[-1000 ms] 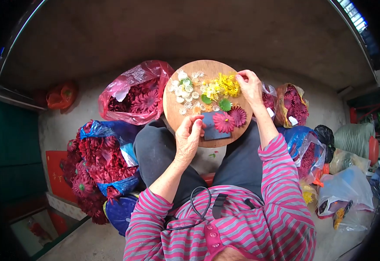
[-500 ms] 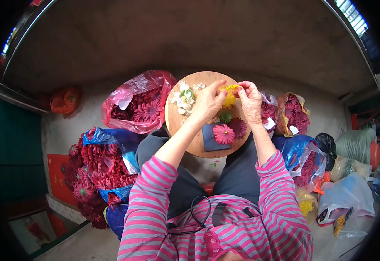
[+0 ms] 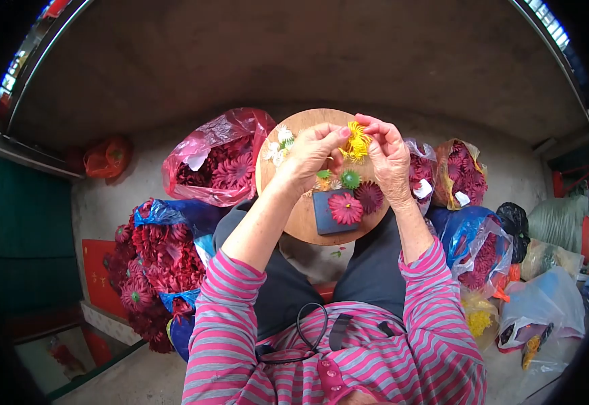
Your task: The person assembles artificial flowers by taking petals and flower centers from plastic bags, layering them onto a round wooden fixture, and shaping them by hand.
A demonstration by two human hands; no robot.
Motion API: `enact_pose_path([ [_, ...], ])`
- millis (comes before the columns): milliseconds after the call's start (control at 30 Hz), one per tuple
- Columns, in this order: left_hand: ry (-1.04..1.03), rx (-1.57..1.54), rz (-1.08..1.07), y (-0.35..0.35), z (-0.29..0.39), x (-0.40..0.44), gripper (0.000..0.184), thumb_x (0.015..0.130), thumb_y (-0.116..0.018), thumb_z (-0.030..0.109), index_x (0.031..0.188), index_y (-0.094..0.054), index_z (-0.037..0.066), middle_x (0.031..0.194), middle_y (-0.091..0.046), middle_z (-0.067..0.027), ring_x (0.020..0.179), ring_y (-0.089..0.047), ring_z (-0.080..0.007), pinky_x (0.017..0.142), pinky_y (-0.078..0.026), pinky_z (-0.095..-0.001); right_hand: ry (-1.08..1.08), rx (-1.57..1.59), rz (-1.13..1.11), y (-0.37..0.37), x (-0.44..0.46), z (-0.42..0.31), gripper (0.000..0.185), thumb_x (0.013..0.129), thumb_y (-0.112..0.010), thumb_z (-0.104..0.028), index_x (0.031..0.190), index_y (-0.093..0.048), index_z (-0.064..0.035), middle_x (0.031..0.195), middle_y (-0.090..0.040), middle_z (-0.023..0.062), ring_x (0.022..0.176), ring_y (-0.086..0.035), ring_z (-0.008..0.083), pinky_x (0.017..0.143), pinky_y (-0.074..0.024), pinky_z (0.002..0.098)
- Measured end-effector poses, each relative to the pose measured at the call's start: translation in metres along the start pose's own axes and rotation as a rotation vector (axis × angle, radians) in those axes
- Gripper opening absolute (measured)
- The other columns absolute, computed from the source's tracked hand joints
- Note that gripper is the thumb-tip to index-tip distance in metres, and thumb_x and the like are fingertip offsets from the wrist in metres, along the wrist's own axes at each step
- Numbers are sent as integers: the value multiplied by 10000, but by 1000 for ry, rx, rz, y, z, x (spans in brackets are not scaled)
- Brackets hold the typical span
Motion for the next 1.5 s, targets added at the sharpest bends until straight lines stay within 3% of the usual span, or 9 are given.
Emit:
enact_pose_path([
  [167,-165,-32,122,-5,17,-38,198,898,-638,221,863,-617,27,716,-604,-42,524,-521,-55,469,-426,-157,-125,180,54,-7,-6,-26,214,914,-572,-59,1115,-541,9,1097,-630,119,919,-608,141,858,-492,228],
  [300,-362,88,149,-17,20,-69,146,898,-630,166,891,-610,22,720,-592,-29,522,-500,-50,469,-415,-159,-337,39,-125,-16,-25,-39,186,910,-587,-71,1075,-582,14,969,-643,79,799,-615,109,754,-510,195],
  [467,-368,259,186,-23,5,-96,148,906,-616,168,887,-606,21,709,-580,-22,523,-488,-47,469,-404,-159,-338,-27,-164,-21,-47,-71,135,911,-591,-83,1005,-611,12,857,-623,43,681,-586,72,642,-495,164],
  [633,-286,241,193,-26,-22,-111,147,910,-604,161,888,-605,16,693,-574,-23,522,-486,-54,468,-393,-160,-418,-35,-207,-15,-71,-65,137,914,-589,-93,1007,-611,5,834,-613,33,654,-556,58,609,-472,155],
  [1167,-259,281,260,-18,-45,-99,147,917,-589,157,868,-589,18,666,-560,-29,511,-489,-64,461,-399,-167,-485,-64,-187,-8,-78,-36,141,899,-605,-117,989,-616,-9,825,-615,16,698,-541,48,631,-449,158],
  [1300,-89,-85,190,-7,-82,-88,141,913,-601,161,900,-583,22,660,-552,-26,512,-499,-73,460,-413,-177,-601,238,-151,-7,-97,12,130,928,-570,-109,1004,-613,-12,790,-607,20,610,-534,50,565,-434,137],
  [1500,-109,-181,225,-5,-86,-96,142,908,-611,153,952,-581,22,739,-568,-36,550,-516,-81,491,-435,-182,-655,423,-75,-13,-102,9,144,934,-550,-106,1018,-607,-3,823,-617,46,665,-565,100,622,-464,180],
])
Point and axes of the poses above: each hand's wrist, its own x-axis towards the middle knuckle, its own y-axis out of the back of the hand, z = x × y, the point moved 5 cm from there along x, towards the middle knuckle
